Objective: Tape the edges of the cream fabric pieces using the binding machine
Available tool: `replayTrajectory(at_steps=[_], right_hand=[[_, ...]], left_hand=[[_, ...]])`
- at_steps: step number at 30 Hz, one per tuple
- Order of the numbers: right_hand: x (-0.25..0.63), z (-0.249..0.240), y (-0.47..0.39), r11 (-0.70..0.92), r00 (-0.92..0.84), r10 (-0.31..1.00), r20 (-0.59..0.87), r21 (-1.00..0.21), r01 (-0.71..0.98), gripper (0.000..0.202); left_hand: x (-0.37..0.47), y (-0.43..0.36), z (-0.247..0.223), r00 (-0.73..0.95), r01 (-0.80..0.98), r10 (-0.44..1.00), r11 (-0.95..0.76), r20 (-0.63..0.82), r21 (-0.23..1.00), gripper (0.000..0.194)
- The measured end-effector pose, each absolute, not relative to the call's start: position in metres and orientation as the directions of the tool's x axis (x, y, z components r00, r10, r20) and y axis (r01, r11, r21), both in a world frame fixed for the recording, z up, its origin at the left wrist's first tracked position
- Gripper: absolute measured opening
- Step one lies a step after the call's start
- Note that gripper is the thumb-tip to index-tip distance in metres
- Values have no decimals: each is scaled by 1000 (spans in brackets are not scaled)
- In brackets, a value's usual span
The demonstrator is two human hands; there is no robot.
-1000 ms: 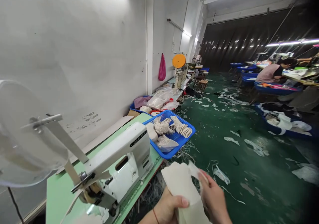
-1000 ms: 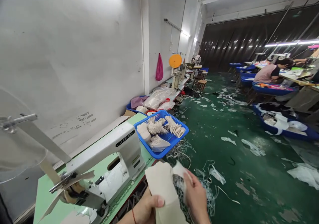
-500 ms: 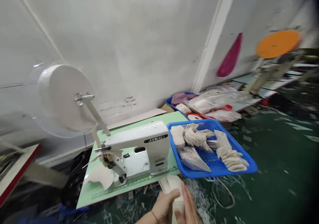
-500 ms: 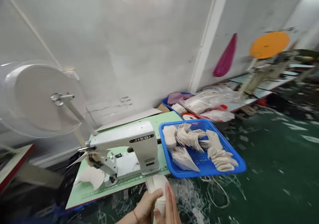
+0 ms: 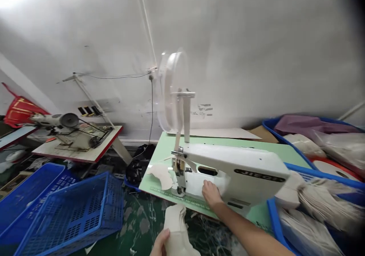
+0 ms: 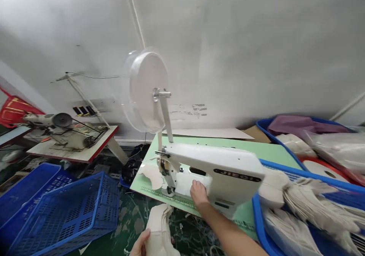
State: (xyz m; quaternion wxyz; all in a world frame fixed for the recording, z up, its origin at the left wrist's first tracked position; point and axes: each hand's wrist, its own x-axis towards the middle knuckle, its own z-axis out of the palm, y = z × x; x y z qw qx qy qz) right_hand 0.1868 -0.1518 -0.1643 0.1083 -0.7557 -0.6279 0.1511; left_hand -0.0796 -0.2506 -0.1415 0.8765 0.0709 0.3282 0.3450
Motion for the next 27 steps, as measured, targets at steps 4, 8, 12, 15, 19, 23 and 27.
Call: replayTrajectory(at_steps=[4, 8, 12, 15, 19, 23, 27], right_hand=[[194, -149, -129, -223, 140, 966, -216, -433, 873, 23], [194, -120, -148, -251, 78, 957, -281, -659, 709, 27], [186, -95, -191, -238, 87, 971, -222, -867, 438, 36], [177, -77, -223, -219, 168, 970, -174, -927, 306, 35], [169, -54, -261, -151, 336, 939, -75, -967, 206, 16], [176, -44, -298, -131, 477, 870, -128, -991, -27, 17], [197, -42, -332, -27, 487, 832, -264, -898, -440, 19]], left_hand=[[-97, -242, -151, 534, -566, 627, 764, -568, 310, 65], [-93, -218, -151, 580, -629, 672, 728, -460, 271, 70], [-70, -196, -126, 635, -669, 718, 695, -285, 262, 55], [-39, -195, -102, 733, -608, 650, 758, -201, 236, 52], [6, -211, -84, 794, -512, 568, 816, -215, 266, 54], [32, -226, -82, 821, -424, 495, 863, -286, 277, 53], [46, -233, -85, 906, -278, 350, 917, -240, 287, 58]])
